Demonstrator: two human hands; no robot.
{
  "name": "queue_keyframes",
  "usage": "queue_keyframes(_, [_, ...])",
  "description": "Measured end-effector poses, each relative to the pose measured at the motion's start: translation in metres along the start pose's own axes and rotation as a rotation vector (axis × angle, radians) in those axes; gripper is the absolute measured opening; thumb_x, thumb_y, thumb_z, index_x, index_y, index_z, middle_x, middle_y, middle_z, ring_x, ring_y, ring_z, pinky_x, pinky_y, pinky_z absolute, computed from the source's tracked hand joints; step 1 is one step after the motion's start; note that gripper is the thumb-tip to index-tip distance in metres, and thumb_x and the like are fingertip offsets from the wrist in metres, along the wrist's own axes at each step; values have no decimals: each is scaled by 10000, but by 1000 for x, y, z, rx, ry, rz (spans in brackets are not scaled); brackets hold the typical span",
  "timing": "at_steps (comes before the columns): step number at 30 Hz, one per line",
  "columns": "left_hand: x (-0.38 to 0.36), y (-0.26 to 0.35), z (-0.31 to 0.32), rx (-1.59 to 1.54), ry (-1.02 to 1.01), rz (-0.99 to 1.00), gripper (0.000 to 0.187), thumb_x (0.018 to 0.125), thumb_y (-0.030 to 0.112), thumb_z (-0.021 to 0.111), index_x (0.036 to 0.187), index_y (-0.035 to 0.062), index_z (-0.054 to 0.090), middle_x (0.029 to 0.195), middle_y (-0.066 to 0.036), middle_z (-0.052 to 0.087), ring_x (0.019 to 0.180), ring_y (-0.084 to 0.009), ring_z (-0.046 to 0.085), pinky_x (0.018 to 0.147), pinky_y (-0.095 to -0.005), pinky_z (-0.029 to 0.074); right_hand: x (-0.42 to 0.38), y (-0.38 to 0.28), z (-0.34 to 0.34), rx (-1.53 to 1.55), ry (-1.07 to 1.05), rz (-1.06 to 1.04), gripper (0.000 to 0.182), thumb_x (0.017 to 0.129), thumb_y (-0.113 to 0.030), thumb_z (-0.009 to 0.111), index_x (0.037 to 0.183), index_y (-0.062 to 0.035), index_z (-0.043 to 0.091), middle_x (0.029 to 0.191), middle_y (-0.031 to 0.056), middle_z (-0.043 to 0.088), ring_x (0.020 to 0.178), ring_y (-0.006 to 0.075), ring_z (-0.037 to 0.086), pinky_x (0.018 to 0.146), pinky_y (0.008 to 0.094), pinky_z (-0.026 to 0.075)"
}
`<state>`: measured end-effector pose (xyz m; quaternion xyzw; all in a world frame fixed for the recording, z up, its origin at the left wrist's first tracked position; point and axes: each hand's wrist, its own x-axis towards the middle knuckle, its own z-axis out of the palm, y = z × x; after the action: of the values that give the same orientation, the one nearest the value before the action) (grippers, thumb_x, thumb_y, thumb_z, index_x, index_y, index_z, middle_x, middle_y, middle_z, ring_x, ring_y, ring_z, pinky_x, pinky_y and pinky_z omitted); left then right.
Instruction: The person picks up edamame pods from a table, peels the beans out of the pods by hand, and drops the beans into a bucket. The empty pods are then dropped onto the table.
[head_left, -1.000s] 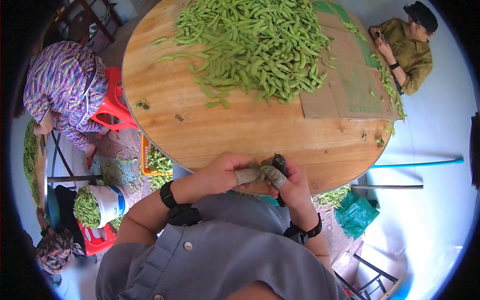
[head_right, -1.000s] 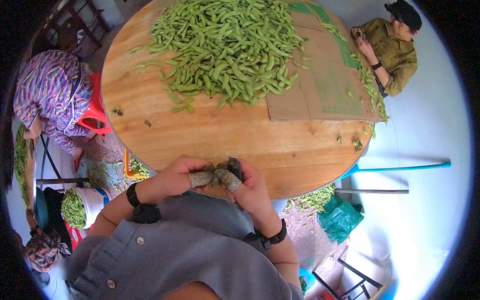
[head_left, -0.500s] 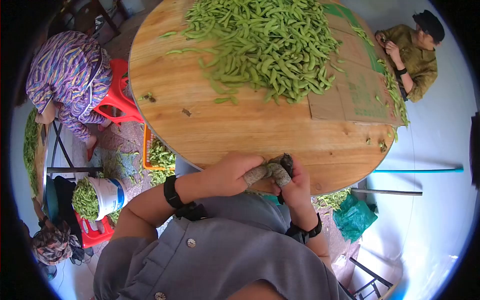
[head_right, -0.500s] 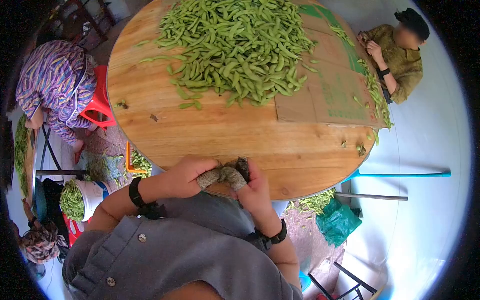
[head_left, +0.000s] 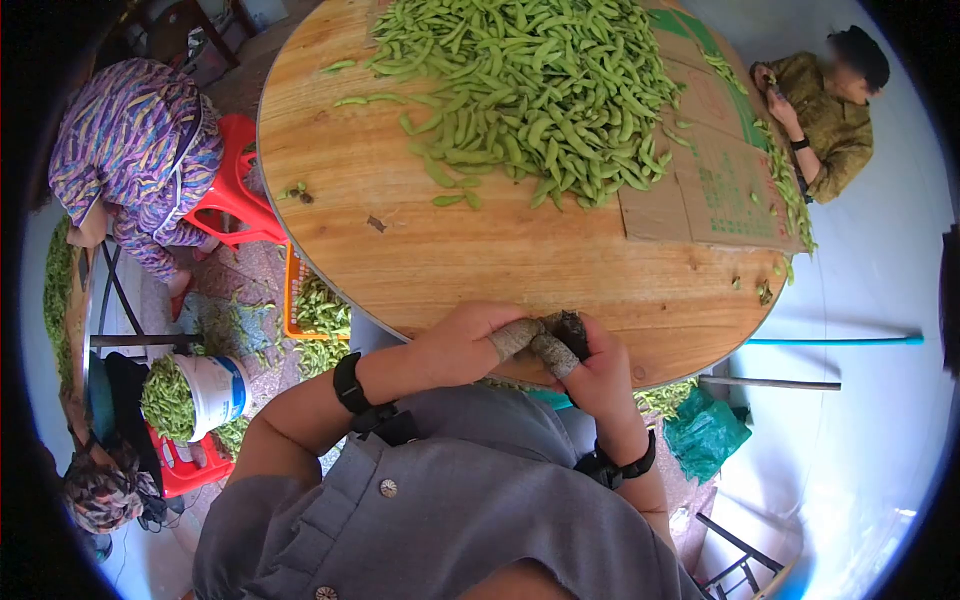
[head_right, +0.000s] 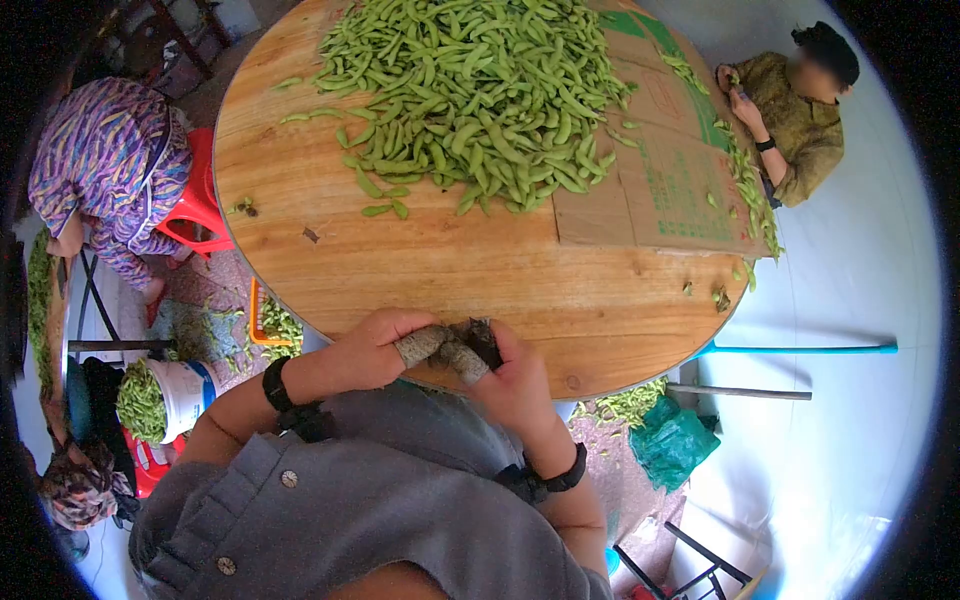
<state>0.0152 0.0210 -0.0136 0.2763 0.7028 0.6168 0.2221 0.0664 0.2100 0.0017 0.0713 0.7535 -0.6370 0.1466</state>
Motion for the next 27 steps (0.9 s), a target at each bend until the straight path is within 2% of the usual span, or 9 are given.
queue_keyframes(2, [-1, -2, 0, -109, 46, 7, 171, 872, 152, 544, 940, 3, 593, 732, -177, 573, 666, -284, 572, 625, -378, 446, 3, 5, -1, -83, 8, -55, 279, 721, -45, 662, 991, -7, 605, 824, 124, 658, 768, 227, 646, 684, 323, 503])
queue_keyframes(4, [-7, -3, -7, 251, -20, 30, 152, 849, 150, 555, 879, 3, 575, 781, -208, 570, 729, -382, 567, 637, -409, 447, 4, 5, 3, -160, 14, -104, 305, 697, -34, 654, 997, -7, 605, 836, 148, 657, 785, 279, 654, 688, 332, 506])
queue_keyframes(6, [-18, 5, -21, 402, -4, 19, 156, 844, 159, 563, 860, 4, 569, 780, -207, 571, 745, -395, 563, 640, -420, 447, 6, -1, 11, -537, 41, -290, 332, 658, -36, 647, 986, -20, 603, 839, 161, 636, 792, 360, 624, 668, 365, 511])
queue_keyframes(9, [-47, 15, -50, 606, 193, -15, 199, 832, 203, 595, 824, 8, 559, 739, -200, 560, 723, -399, 563, 628, -448, 444, 6, 0, 8, -818, -59, -570, 180, 695, -50, 675, 867, -53, 626, 690, 116, 562, 637, 249, 603, 547, 356, 481])
queue_keyframes(12, [-89, 15, -82, 819, 392, -195, 197, 802, 189, 641, 803, 11, 558, 706, -195, 549, 689, -400, 560, 595, -453, 432, -3, 0, 15, -787, -114, -600, 224, 646, -53, 667, 862, -71, 613, 747, 99, 558, 707, 313, 600, 571, 380, 496])
queue_keyframes(15, [-128, 9, -112, 971, 495, -416, 210, 778, 162, 661, 751, 5, 523, 710, -203, 563, 671, -403, 564, 576, -463, 427, -5, -6, 14, -826, -168, -618, 300, 666, -95, 665, 956, -76, 591, 849, 108, 567, 758, 296, 615, 595, 387, 502])
queue_keyframes(22, [-174, -57, -135, 1268, 211, -752, 162, 770, 184, 652, 776, 38, 583, 766, -191, 628, 717, -406, 614, 626, -483, 491, -5, 9, 27, -866, -205, -752, 358, 613, -70, 676, 963, -104, 610, 869, 77, 572, 749, 278, 614, 579, 354, 510])
queue_keyframes(24, [-166, -57, -131, 1274, 294, -843, 199, 774, 212, 658, 791, 23, 598, 787, -183, 649, 757, -395, 635, 655, -488, 510, -9, 4, 22, -713, -343, -733, 325, 689, -120, 655, 1006, -95, 590, 925, 89, 589, 774, 291, 624, 612, 376, 521])
queue_keyframes(27, [-149, -25, -133, 1336, 184, -868, 242, 787, 226, 654, 867, 7, 588, 777, -193, 644, 759, -390, 636, 657, -490, 504, -10, 7, 14, -558, -244, -708, 331, 723, -180, 660, 1037, -98, 597, 988, 101, 588, 821, 291, 621, 648, 396, 527])
